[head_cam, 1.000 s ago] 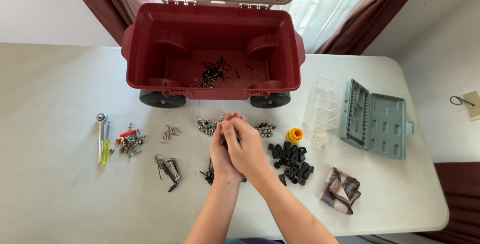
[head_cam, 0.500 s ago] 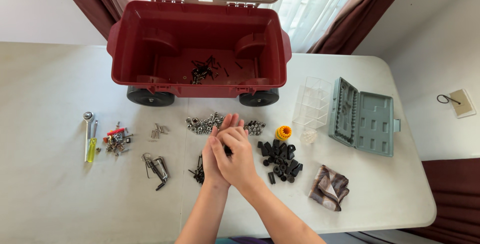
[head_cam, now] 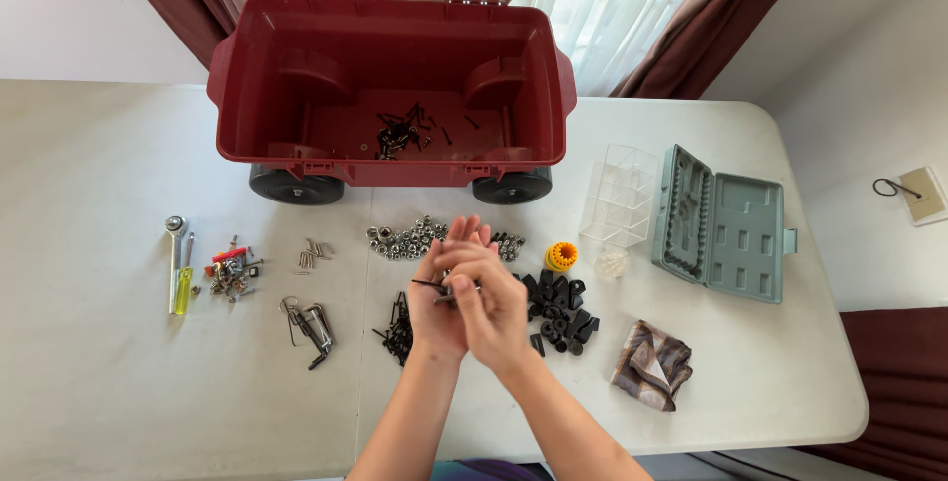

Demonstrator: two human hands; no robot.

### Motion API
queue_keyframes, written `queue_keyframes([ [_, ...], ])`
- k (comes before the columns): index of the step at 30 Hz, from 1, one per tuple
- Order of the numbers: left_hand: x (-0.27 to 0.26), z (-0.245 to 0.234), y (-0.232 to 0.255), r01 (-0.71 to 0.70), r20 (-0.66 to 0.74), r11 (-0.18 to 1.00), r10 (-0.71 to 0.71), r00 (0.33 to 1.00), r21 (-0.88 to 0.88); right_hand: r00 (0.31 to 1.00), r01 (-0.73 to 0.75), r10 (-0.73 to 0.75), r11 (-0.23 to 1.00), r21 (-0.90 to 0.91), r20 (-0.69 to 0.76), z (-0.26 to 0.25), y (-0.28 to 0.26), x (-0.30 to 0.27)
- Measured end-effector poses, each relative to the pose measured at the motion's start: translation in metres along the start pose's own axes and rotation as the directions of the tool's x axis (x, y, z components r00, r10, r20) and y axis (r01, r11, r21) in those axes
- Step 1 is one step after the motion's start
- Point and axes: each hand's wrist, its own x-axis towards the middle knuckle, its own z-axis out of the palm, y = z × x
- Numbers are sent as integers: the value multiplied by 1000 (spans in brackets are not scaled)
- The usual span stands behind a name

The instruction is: The person sorts small hardware parts, including black screws, metal nuts and bolts, and black plastic fittings, from a white table and places them by handfuls into an open red wheeled toolbox. They pick up groups of parts, inspect them in their palm, and transfer them into the toolbox repeatedly.

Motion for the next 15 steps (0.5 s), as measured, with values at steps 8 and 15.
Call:
queue_keyframes([
  [8, -1, 10, 3, -9, -60, 999, 7, 998, -35, 965, -243, 252, 965, 103, -80, -31, 5, 1],
  [15, 1, 16, 4, 3, -67, 999, -7, 998, -51, 939, -326, 343, 898, -295, 6, -50, -7, -1],
])
